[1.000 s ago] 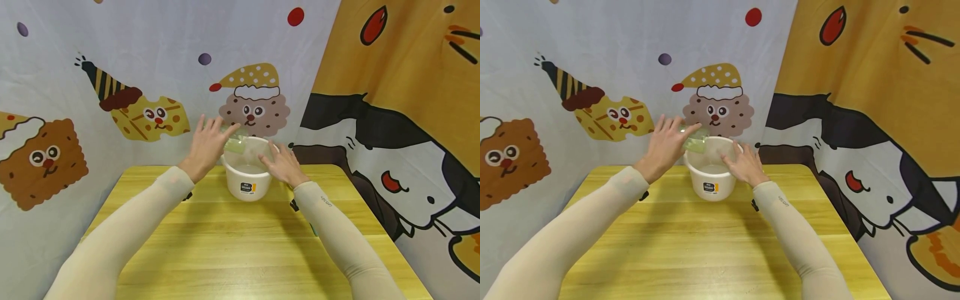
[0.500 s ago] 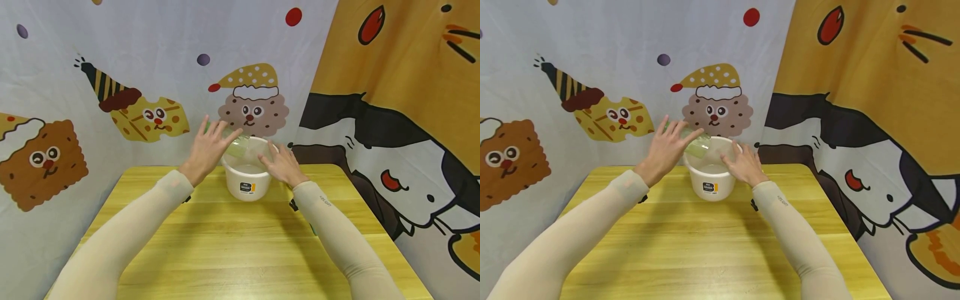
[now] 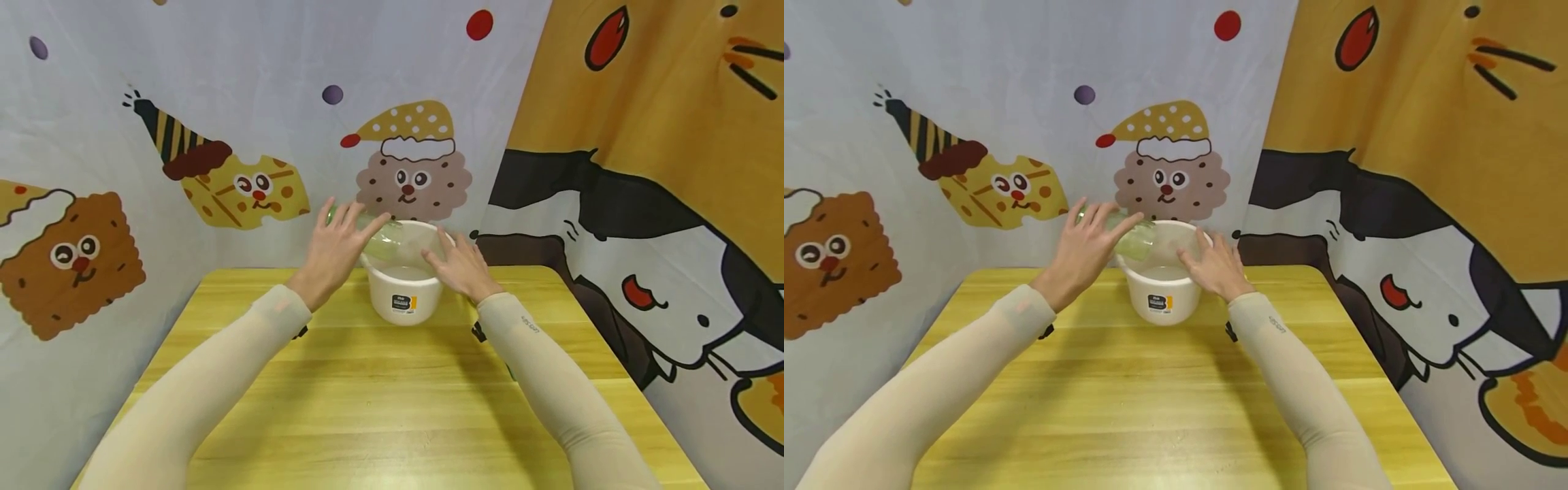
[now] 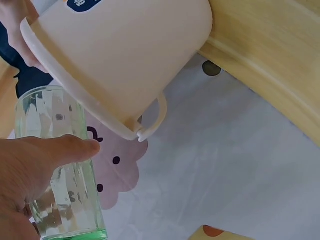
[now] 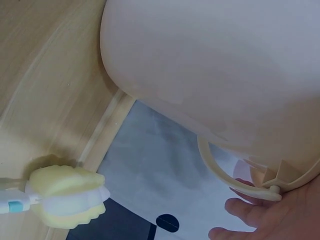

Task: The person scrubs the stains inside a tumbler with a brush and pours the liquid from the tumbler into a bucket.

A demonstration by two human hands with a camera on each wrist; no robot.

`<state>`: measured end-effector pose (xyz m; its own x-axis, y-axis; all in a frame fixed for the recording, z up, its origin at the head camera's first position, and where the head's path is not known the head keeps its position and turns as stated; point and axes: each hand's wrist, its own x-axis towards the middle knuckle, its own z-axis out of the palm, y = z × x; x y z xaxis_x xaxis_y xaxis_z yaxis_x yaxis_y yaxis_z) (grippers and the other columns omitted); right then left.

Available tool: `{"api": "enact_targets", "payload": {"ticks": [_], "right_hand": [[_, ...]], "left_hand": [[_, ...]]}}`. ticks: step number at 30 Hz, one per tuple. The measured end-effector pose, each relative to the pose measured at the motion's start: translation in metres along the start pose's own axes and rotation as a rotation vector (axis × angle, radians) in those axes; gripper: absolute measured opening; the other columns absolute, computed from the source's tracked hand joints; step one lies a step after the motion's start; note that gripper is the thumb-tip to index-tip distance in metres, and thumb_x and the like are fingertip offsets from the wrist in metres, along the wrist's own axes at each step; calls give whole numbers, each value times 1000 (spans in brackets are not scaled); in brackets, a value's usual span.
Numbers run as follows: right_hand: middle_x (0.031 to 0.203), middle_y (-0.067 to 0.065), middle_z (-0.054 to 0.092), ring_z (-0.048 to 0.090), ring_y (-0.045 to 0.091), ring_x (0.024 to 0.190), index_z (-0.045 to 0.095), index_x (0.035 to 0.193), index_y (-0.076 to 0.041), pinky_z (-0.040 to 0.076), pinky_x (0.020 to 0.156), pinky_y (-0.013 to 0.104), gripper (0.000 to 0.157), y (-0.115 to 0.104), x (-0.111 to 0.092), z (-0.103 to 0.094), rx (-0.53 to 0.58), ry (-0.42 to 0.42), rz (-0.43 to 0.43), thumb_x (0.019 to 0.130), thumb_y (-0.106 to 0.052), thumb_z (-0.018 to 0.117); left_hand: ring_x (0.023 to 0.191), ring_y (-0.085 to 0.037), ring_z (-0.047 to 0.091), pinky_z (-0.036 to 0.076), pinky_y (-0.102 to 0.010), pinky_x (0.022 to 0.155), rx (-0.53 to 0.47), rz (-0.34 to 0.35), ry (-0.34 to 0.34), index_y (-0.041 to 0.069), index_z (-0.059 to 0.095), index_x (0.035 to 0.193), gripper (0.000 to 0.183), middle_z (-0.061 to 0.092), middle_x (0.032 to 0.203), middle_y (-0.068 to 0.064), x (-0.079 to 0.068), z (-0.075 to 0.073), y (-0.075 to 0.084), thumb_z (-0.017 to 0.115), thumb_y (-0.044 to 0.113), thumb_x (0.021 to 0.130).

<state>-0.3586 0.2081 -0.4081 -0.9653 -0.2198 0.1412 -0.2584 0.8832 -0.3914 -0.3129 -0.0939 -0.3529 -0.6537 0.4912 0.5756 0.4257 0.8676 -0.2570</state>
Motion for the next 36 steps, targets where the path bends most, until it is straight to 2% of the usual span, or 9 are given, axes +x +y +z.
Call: {"api": "enact_targets", "payload": {"ticks": [4, 7, 14, 24, 31, 36], "right_hand": [[192, 28, 23, 22, 58, 177, 15, 189, -20, 4, 148, 75, 93, 1, 1, 0, 7, 6, 9, 117, -75, 36], [191, 27, 24, 24, 58, 177, 18, 188, -18, 6, 147, 75, 93, 1, 3, 0, 2, 17, 1, 117, -75, 35], [192, 27, 25, 27, 60, 175, 19, 188, -15, 11, 147, 77, 94, 1, 5, 1, -8, 20, -10, 117, -75, 33], [191, 29, 26, 29, 60, 174, 17, 188, -19, 11, 147, 76, 90, 0, 6, 0, -1, 32, -8, 118, -72, 35], [191, 27, 25, 29, 59, 175, 16, 189, -22, 12, 146, 77, 91, 0, 2, 3, 21, 29, 3, 117, -75, 33], [191, 27, 25, 28, 59, 175, 17, 189, -21, 11, 146, 78, 88, 1, 0, 5, 29, 34, -2, 119, -71, 37]], "left_hand": [[147, -42, 64, 47, -66, 135, -50, -24, 47, 34, 55, 173, 93, 64, 160, -18, -4, 4, -1, 100, 18, 93], [143, -42, 67, 52, -64, 128, -84, -57, 77, 33, 57, 171, 97, 67, 157, -17, -7, 6, -1, 105, 33, 87], [133, -41, 69, 61, -60, 113, -136, -111, 81, 28, 54, 174, 99, 70, 150, -17, -15, 9, 0, 105, 31, 89], [119, -38, 69, 62, -50, 92, -178, -187, 11, 24, 47, 177, 104, 69, 146, -17, -25, 3, 5, 103, 42, 91], [116, -40, 70, 64, -52, 90, -292, -265, -10, 21, 50, 172, 103, 71, 142, -19, -39, 5, 8, 105, 43, 88], [117, -39, 72, 68, -54, 92, -408, -343, -16, 15, 53, 168, 102, 70, 139, -20, -49, 8, 12, 107, 40, 85]]}}
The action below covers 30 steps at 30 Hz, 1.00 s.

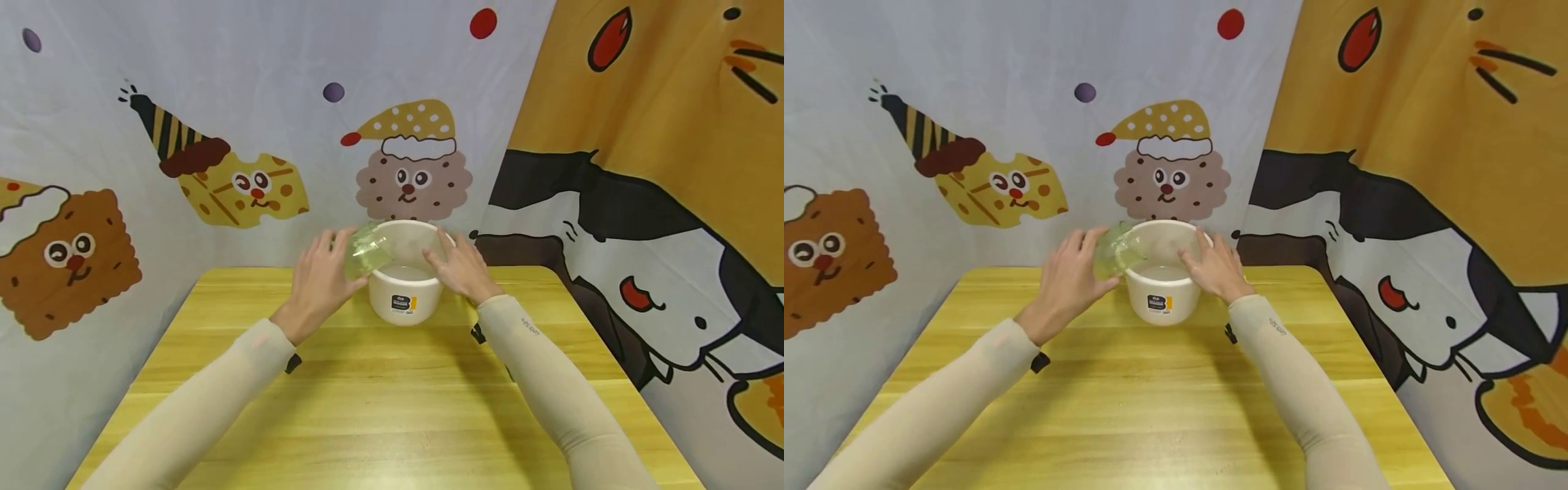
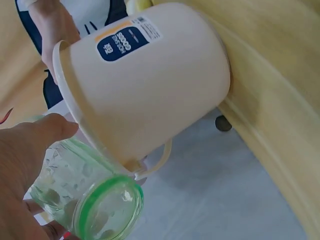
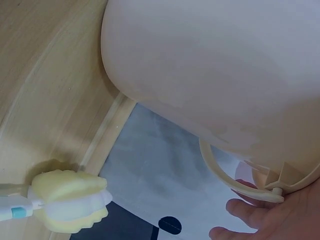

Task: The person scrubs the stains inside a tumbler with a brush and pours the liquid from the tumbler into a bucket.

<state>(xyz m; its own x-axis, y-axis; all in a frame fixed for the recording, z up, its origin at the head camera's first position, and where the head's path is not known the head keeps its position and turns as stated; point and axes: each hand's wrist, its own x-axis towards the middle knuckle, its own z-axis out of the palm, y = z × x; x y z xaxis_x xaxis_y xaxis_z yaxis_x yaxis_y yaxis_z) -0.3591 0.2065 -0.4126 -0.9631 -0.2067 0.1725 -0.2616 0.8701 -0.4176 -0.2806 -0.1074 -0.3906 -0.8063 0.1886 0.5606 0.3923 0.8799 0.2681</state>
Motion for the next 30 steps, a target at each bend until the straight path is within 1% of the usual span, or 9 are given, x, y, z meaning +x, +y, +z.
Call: {"api": "enact_targets", "payload": {"ticks": [4, 7, 12, 18, 20, 24, 27, 30], "right_hand": [[191, 27, 25, 29, 59, 174, 19, 188, -19, 14, 145, 79, 87, 0, 0, 0, -9, -2, -3, 119, -68, 38], [191, 27, 27, 30, 59, 174, 20, 188, -18, 16, 145, 79, 87, 0, -1, 1, -11, 4, -3, 119, -68, 38], [190, 28, 27, 31, 58, 173, 19, 188, -17, 19, 144, 80, 86, 1, -1, 1, -16, 9, -6, 120, -67, 38], [190, 28, 28, 37, 58, 170, 21, 188, -15, 28, 140, 81, 89, 0, 0, 0, -18, 7, -16, 119, -70, 35], [190, 28, 28, 38, 58, 169, 21, 187, -14, 29, 139, 81, 89, -1, 0, 0, -18, 7, -18, 119, -70, 35], [190, 28, 27, 37, 58, 170, 20, 188, -15, 28, 140, 81, 90, -1, 1, -1, -16, 4, -13, 119, -71, 34], [191, 27, 26, 36, 58, 171, 20, 188, -16, 28, 140, 81, 90, 0, 1, 0, -13, 0, -9, 119, -71, 34], [190, 28, 26, 36, 58, 171, 20, 188, -16, 29, 139, 81, 88, 1, 1, 1, -10, -3, -6, 120, -69, 35]], "left_hand": [[110, -37, 73, 71, -52, 87, -64, -51, -1, 11, 53, 165, 101, 69, 136, -19, -8, 3, -1, 107, 39, 84], [109, -36, 74, 72, -50, 83, -96, -79, -3, 10, 54, 164, 100, 69, 137, -18, -14, 5, -1, 107, 39, 84], [115, -38, 76, 73, -51, 85, -141, -121, -19, 6, 53, 163, 100, 68, 144, -20, -24, 9, -1, 106, 39, 85], [116, -41, 78, 73, -54, 88, -202, -187, -28, 3, 50, 165, 102, 69, 147, -21, -33, 14, -4, 105, 38, 87], [115, -41, 79, 73, -55, 88, -217, -214, -33, 4, 49, 164, 102, 70, 145, -21, -36, 16, -6, 105, 39, 87], [106, -40, 80, 72, -53, 81, -233, -252, -52, 4, 48, 163, 100, 71, 142, -21, -42, 18, -9, 103, 41, 88], [98, -38, 79, 70, -48, 75, -256, -276, -68, 4, 48, 161, 98, 72, 140, -22, -48, 20, -11, 102, 42, 89], [98, -36, 78, 69, -46, 74, -297, -304, -89, 4, 48, 159, 96, 73, 135, -21, -55, 24, -12, 101, 44, 89]]}}
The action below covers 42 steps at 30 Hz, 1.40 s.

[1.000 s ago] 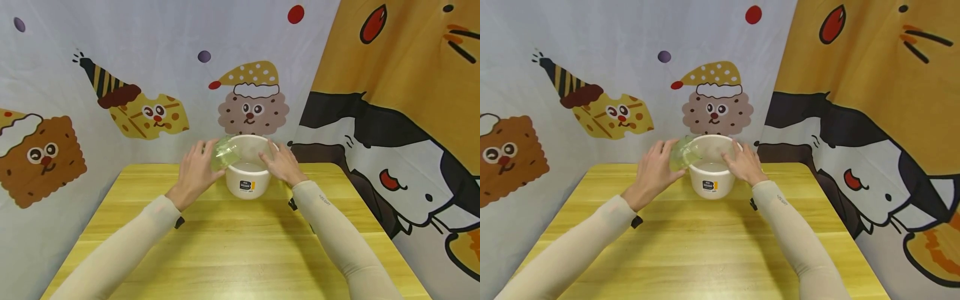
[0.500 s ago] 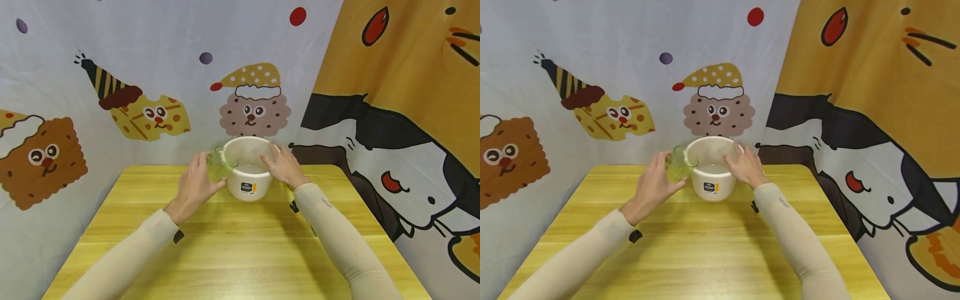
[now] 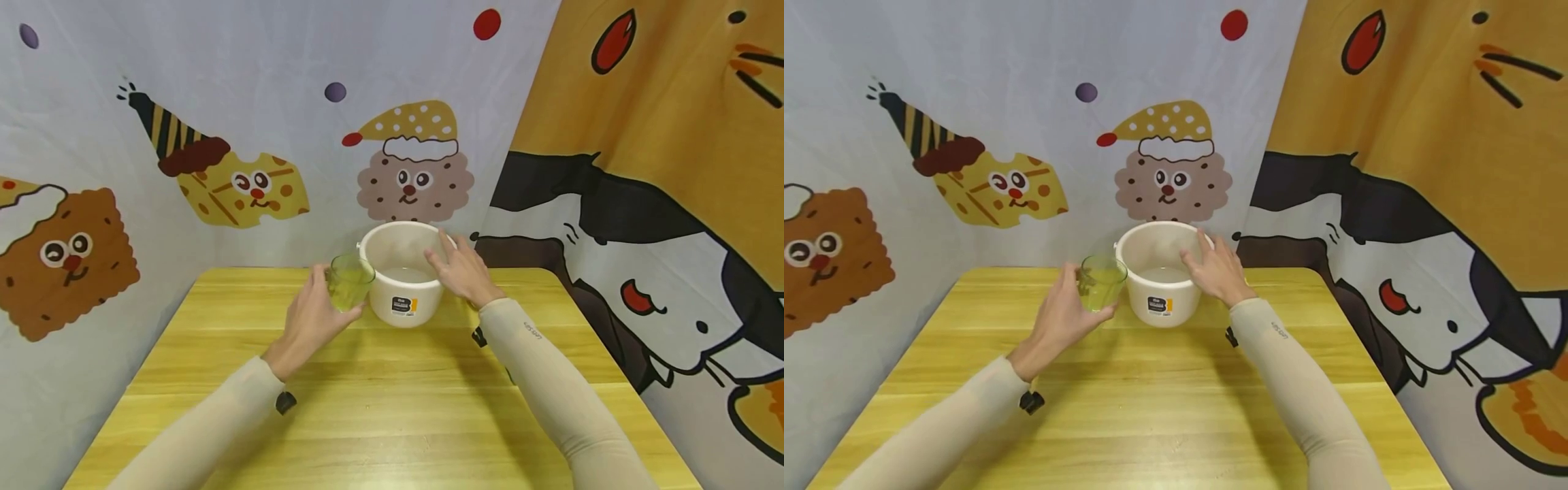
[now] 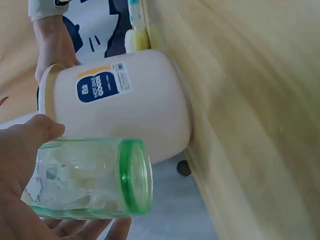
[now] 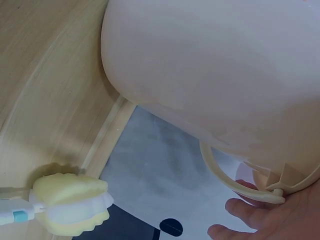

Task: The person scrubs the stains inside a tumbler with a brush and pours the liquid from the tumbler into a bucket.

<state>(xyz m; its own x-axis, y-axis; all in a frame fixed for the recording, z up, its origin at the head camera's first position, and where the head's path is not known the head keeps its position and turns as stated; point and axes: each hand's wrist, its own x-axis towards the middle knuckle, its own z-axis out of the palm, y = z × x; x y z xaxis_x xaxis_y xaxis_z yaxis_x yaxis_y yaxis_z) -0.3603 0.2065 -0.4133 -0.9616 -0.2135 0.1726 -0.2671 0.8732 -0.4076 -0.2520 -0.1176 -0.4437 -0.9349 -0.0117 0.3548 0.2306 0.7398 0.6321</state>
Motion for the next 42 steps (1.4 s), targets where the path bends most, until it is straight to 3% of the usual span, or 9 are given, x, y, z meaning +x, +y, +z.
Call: {"api": "enact_targets", "payload": {"ticks": [8, 17, 26, 32, 42], "right_hand": [[190, 28, 27, 37, 58, 170, 19, 188, -16, 29, 139, 82, 84, -1, 0, 0, 11, -4, 2, 121, -63, 38], [190, 28, 27, 38, 58, 169, 18, 188, -17, 29, 139, 82, 89, 0, -2, -2, 7, -5, 1, 119, -72, 33], [188, 29, 29, 41, 58, 167, 20, 188, -17, 32, 137, 82, 87, 0, -2, -2, 17, -2, 6, 120, -68, 36], [188, 30, 31, 43, 58, 166, 19, 188, -16, 34, 137, 82, 87, 0, -1, 0, 11, 2, 0, 120, -69, 36], [188, 29, 31, 42, 57, 166, 20, 188, -16, 33, 137, 82, 89, 1, -1, 0, -3, 3, -4, 119, -72, 32]], "left_hand": [[99, -35, 79, 69, -46, 75, -18, -37, -55, 7, 48, 157, 96, 77, 127, -19, -12, 10, -13, 102, 45, 88], [90, -32, 80, 66, -37, 68, -16, -56, -117, 3, 47, 159, 101, 81, 124, -24, -21, 21, -22, 105, 42, 87], [107, -40, 83, 73, -49, 84, -57, -66, -145, 5, 47, 158, 100, 80, 131, -26, -29, 27, -25, 107, 37, 85], [123, -45, 81, 72, -57, 100, -95, -45, -154, 4, 46, 159, 101, 77, 142, -27, -31, 28, -29, 107, 36, 85], [128, -44, 78, 72, -56, 103, -111, -17, -155, -1, 49, 160, 105, 76, 141, -25, -35, 27, -34, 109, 40, 84]]}}
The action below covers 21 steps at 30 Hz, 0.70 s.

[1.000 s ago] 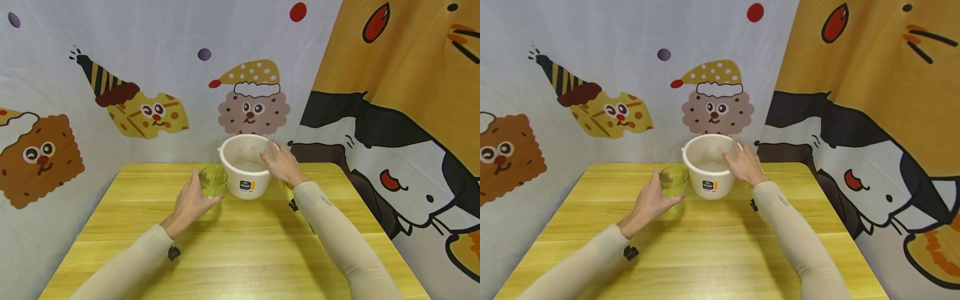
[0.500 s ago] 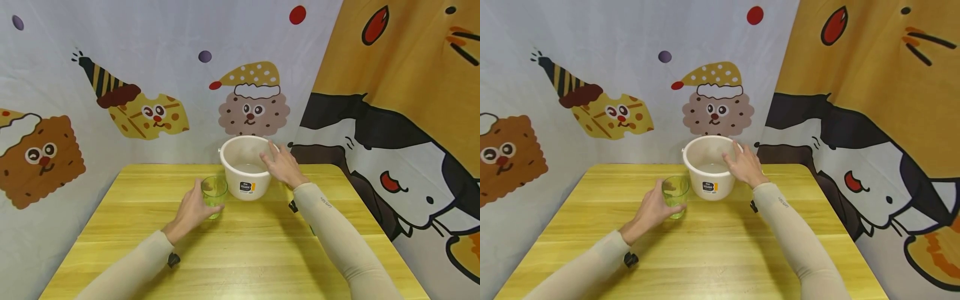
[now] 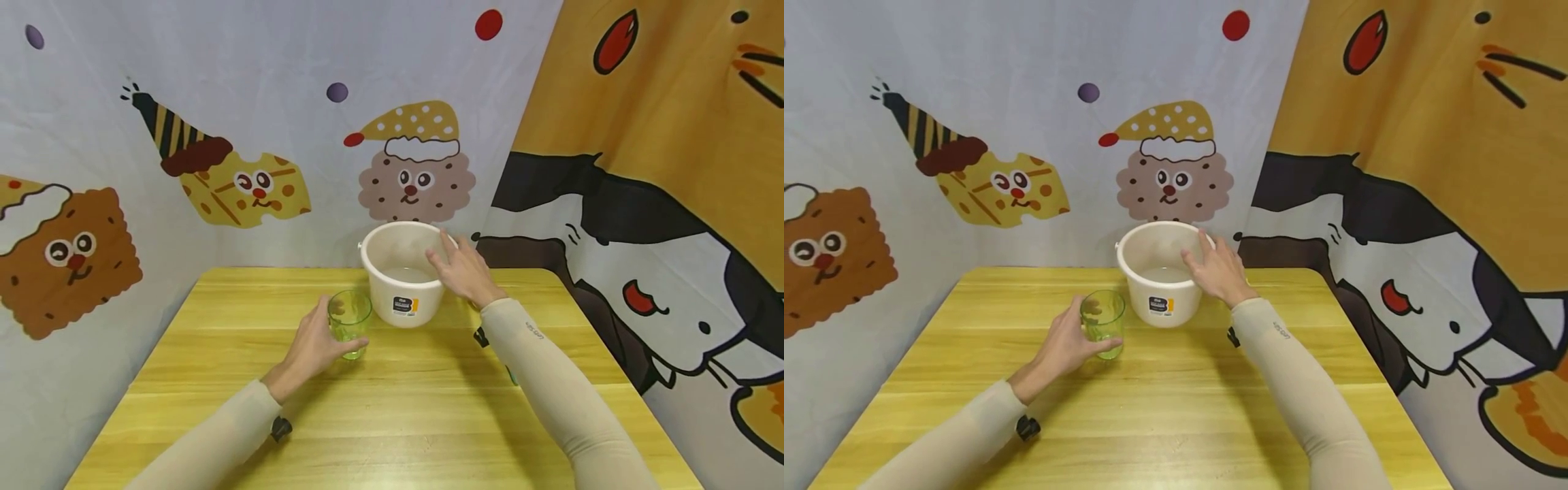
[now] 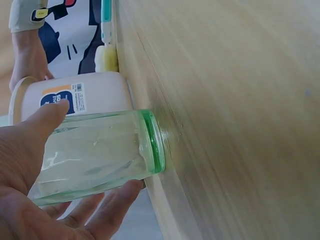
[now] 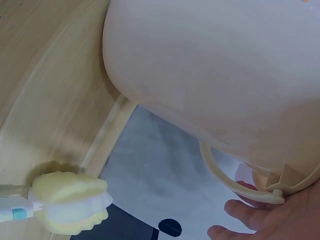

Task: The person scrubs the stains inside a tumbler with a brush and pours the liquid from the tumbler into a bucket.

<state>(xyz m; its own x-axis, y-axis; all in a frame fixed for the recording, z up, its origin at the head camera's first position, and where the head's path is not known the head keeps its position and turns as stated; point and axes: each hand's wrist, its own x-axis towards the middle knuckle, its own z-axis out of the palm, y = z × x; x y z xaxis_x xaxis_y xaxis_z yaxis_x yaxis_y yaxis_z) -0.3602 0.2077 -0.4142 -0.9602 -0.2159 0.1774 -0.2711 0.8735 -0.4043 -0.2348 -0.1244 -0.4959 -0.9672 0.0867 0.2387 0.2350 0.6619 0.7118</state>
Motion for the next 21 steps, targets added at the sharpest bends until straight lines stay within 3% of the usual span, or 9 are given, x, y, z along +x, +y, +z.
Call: {"api": "enact_targets", "payload": {"ticks": [7, 14, 21], "right_hand": [[188, 29, 31, 44, 57, 166, 20, 187, -13, 33, 138, 81, 89, 2, -4, -1, 45, 36, -14, 120, -68, 37], [189, 26, 32, 37, 56, 171, 20, 188, -16, 23, 143, 78, 93, 15, -24, -1, 57, 50, -59, 119, -75, 34], [185, 27, 36, 44, 54, 165, 15, 189, -26, 35, 136, 81, 84, 32, -53, 1, 89, 59, -84, 121, -72, 34]], "left_hand": [[130, -42, 76, 70, -60, 105, 29, -9, -23, 6, 51, 160, 104, 75, 146, -22, -2, -7, -2, 105, 53, 85], [135, -45, 74, 68, -61, 110, 9, 29, -62, 4, 52, 163, 103, 69, 157, -22, -5, -20, -10, 105, 49, 87], [137, -46, 74, 67, -64, 112, 37, 90, -72, 9, 59, 160, 94, 71, 157, -19, -6, -33, -19, 105, 48, 88]]}}
